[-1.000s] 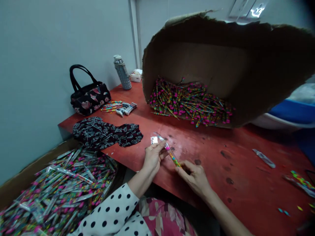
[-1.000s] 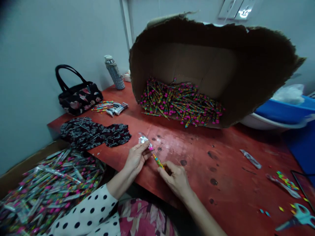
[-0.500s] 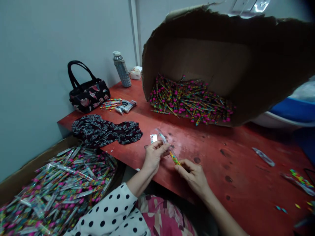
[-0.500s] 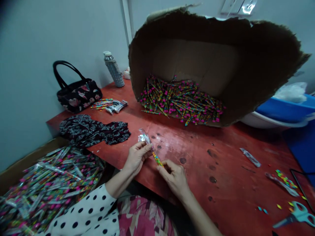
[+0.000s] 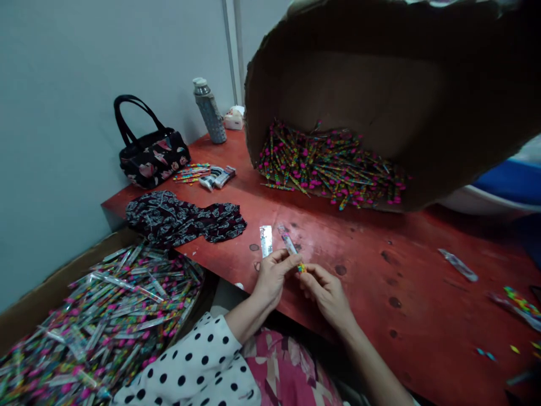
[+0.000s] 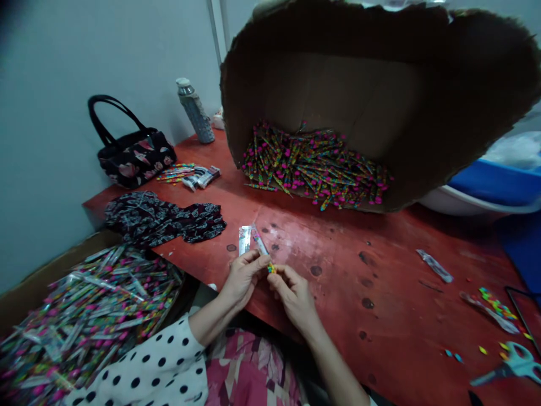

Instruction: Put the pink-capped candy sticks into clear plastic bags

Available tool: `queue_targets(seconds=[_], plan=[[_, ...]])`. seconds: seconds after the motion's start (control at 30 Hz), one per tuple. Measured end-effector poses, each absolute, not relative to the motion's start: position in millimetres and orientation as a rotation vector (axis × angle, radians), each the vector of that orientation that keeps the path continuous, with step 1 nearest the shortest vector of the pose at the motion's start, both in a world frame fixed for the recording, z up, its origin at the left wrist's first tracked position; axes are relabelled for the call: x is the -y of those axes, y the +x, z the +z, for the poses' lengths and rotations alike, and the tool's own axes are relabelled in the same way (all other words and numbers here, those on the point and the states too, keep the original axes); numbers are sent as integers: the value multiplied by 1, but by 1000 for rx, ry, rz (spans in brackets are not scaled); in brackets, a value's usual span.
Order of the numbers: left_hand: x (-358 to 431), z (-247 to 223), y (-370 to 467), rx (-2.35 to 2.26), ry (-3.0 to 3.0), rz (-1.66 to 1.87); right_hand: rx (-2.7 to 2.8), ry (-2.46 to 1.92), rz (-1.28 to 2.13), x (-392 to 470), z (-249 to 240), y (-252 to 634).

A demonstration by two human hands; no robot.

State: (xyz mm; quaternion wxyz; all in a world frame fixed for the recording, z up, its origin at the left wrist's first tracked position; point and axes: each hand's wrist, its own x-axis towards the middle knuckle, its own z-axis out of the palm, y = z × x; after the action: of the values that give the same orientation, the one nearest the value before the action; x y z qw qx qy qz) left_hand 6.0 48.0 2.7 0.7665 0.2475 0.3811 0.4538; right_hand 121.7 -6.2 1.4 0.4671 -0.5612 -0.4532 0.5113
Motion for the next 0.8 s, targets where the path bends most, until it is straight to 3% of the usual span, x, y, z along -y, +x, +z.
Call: queue_targets(seconds=[0.23,0.57,0.7,0.8], plan=[[-48,7,3,-862,539,1001,799,-1291,1308,14,-6,114],[-43,14,0,-846,496,1007,833,-1257,1357,1,3,101],[-42,30,-32,-952,435,1218,1041,-1273,1363,-7,7,106],[-44,42,-92,-1066,457,1529,1340,-1438,1113,-30,10,138]])
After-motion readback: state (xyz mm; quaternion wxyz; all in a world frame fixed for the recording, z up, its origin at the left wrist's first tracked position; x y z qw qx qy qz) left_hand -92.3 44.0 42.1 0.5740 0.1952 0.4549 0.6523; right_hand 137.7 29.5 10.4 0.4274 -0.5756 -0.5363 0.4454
